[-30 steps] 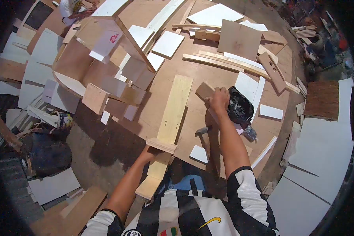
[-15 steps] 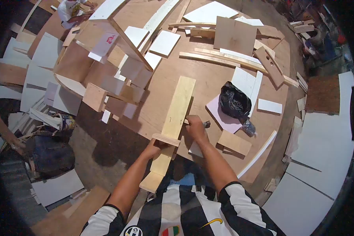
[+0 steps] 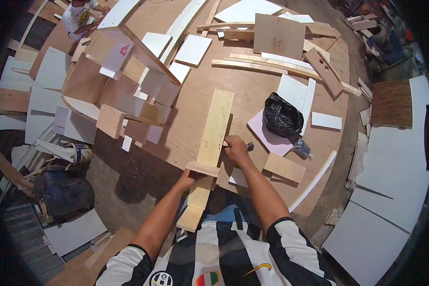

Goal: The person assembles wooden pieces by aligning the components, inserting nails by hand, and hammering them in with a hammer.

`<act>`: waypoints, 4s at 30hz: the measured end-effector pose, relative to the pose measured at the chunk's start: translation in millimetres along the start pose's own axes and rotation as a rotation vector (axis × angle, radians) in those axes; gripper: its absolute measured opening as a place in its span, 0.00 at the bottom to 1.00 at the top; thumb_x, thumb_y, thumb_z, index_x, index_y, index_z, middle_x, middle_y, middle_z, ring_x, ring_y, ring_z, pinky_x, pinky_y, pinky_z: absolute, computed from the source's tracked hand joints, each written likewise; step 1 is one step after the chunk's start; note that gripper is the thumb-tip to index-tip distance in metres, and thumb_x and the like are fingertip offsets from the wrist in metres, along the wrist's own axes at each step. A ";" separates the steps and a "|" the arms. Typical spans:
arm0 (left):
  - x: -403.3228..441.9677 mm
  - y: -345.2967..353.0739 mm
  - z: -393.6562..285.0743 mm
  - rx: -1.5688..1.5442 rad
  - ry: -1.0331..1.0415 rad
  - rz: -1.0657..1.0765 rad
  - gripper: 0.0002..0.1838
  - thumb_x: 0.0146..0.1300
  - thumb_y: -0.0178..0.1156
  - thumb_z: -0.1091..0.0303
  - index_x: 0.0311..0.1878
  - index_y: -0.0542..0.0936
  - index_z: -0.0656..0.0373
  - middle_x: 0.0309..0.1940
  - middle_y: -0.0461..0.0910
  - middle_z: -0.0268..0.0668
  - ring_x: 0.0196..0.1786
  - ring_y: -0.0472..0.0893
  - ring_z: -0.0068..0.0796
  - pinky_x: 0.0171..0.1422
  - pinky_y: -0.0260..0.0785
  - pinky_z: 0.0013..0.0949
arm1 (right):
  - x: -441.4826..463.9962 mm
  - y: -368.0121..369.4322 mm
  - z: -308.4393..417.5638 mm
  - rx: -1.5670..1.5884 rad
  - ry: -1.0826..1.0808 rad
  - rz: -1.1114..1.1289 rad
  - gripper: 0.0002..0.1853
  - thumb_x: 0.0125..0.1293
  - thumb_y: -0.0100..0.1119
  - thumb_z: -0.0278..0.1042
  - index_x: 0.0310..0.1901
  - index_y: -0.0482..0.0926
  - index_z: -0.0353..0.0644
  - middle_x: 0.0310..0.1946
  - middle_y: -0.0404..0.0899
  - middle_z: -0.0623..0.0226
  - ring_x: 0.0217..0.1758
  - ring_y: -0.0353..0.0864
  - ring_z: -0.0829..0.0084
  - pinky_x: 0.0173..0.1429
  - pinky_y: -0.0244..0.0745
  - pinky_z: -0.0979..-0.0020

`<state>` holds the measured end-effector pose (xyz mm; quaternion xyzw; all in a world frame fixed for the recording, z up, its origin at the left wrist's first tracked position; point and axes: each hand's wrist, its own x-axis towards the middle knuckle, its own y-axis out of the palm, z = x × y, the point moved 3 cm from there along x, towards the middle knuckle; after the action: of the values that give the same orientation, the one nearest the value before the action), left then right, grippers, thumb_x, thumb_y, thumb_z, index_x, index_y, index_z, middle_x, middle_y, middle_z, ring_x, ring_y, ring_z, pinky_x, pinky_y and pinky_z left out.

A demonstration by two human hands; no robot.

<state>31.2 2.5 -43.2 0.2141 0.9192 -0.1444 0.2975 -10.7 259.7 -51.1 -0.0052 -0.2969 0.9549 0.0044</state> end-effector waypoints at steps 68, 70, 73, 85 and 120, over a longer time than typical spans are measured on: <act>67.6 13.4 -81.4 -0.219 -0.092 0.307 0.20 0.65 0.69 0.63 0.53 0.81 0.68 0.42 0.86 0.40 0.41 0.85 0.26 0.44 0.79 0.32 | -7.3 9.0 1.0 -0.032 0.174 -0.055 0.17 0.46 0.63 0.22 0.42 0.85 0.41 0.39 0.83 0.51 0.47 0.80 0.46 0.53 0.76 0.53; 66.3 12.2 -84.8 -0.223 -0.106 0.311 0.20 0.65 0.69 0.63 0.53 0.81 0.68 0.42 0.86 0.40 0.41 0.85 0.26 0.45 0.78 0.32 | -7.2 8.0 1.3 -0.013 0.172 -0.046 0.18 0.46 0.64 0.22 0.43 0.85 0.41 0.40 0.83 0.51 0.48 0.80 0.46 0.53 0.76 0.53; 65.7 7.9 -86.8 -0.169 -0.115 0.268 0.21 0.65 0.69 0.62 0.54 0.80 0.68 0.42 0.86 0.40 0.41 0.85 0.26 0.45 0.78 0.31 | -9.9 7.2 2.9 0.031 0.174 -0.045 0.20 0.46 0.65 0.22 0.44 0.85 0.42 0.41 0.84 0.51 0.49 0.81 0.47 0.55 0.76 0.54; 71.4 0.5 -92.8 0.061 -0.100 0.351 0.26 0.63 0.69 0.53 0.51 0.83 0.69 0.40 0.86 0.40 0.40 0.84 0.25 0.44 0.77 0.31 | -10.4 11.1 -1.5 0.024 0.218 -0.021 0.20 0.48 0.65 0.23 0.47 0.85 0.43 0.42 0.84 0.49 0.51 0.81 0.47 0.57 0.76 0.54; 75.6 3.5 -88.8 0.022 -0.138 0.404 0.24 0.61 0.71 0.58 0.54 0.82 0.66 0.43 0.86 0.38 0.42 0.84 0.26 0.46 0.77 0.32 | -11.7 7.4 11.9 0.078 0.282 -0.061 0.20 0.46 0.64 0.25 0.45 0.86 0.43 0.41 0.85 0.51 0.49 0.82 0.48 0.55 0.76 0.54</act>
<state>-65.5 63.6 -20.3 0.3868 0.8334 -0.1063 0.3802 0.8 246.7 -45.3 -0.1301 -0.2558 0.9550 0.0753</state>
